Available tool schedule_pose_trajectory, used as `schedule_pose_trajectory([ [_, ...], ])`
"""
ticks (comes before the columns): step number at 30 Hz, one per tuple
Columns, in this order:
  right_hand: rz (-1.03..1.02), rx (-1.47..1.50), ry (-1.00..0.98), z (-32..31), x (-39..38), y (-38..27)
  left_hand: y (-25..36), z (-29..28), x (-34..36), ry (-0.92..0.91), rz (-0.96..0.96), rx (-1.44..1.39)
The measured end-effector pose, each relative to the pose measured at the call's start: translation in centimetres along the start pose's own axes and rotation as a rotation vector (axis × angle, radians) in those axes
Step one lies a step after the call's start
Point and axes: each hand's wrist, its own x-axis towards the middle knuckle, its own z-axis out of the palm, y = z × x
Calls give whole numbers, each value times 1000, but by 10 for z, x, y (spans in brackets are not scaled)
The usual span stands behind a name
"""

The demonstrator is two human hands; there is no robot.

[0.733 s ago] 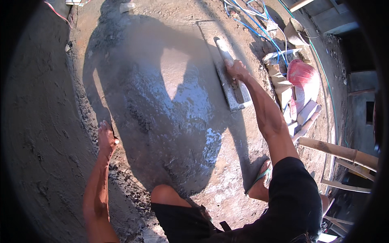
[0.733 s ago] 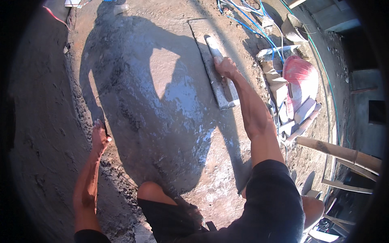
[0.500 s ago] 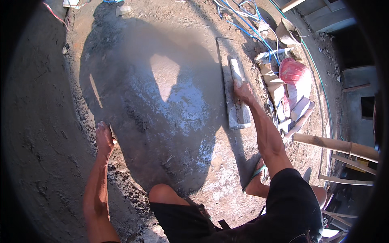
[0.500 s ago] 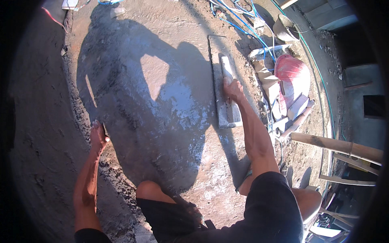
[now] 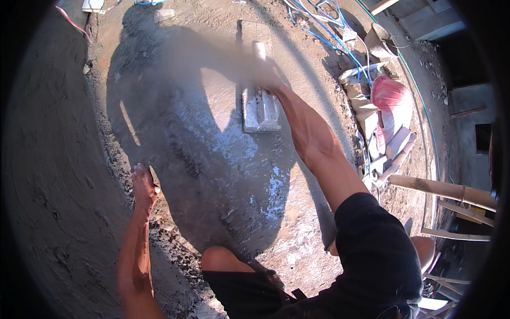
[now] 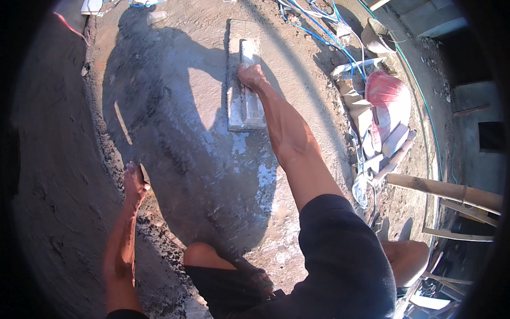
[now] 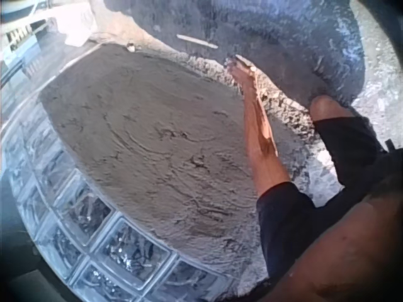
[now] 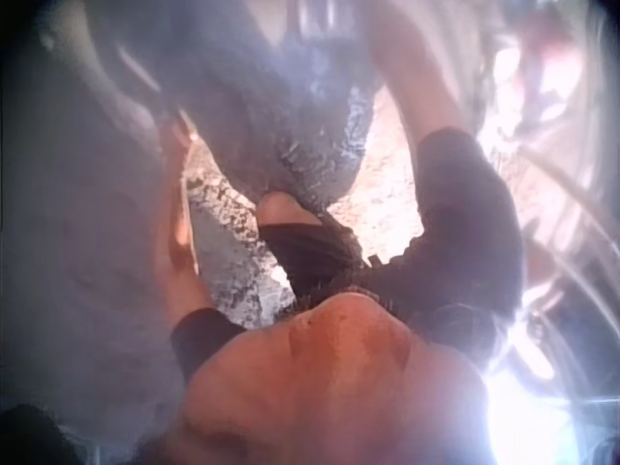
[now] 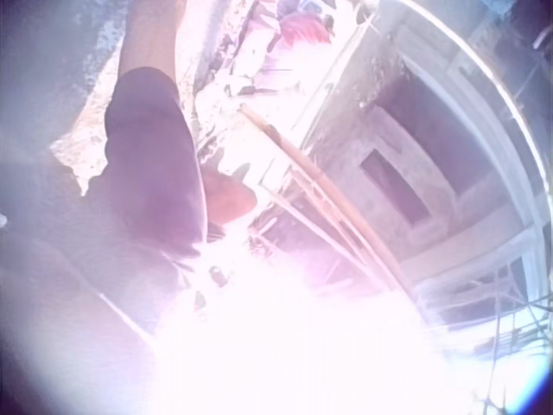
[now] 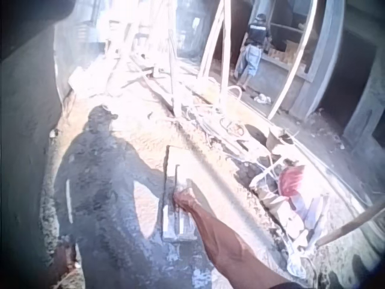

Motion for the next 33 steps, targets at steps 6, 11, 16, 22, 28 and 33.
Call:
schedule_pose_trajectory([
  [6,-64,-366,89,-17,-57,24,5,-20,-6,40,-19,-137],
  [11,-196,-486,77,-89,-128,106,9,-30,-11,103,19,-137],
  [16,197,-391,241,-129,-234,178,8,-35,-12,71,32,-147],
  [22,466,-116,417,-93,-408,230,7,-33,-9,135,87,-134],
  [28,288,106,578,-15,-376,217,10,-41,-12,119,77,-138],
  [33,202,145,368,24,-237,148,7,-34,-12,58,52,-194],
])
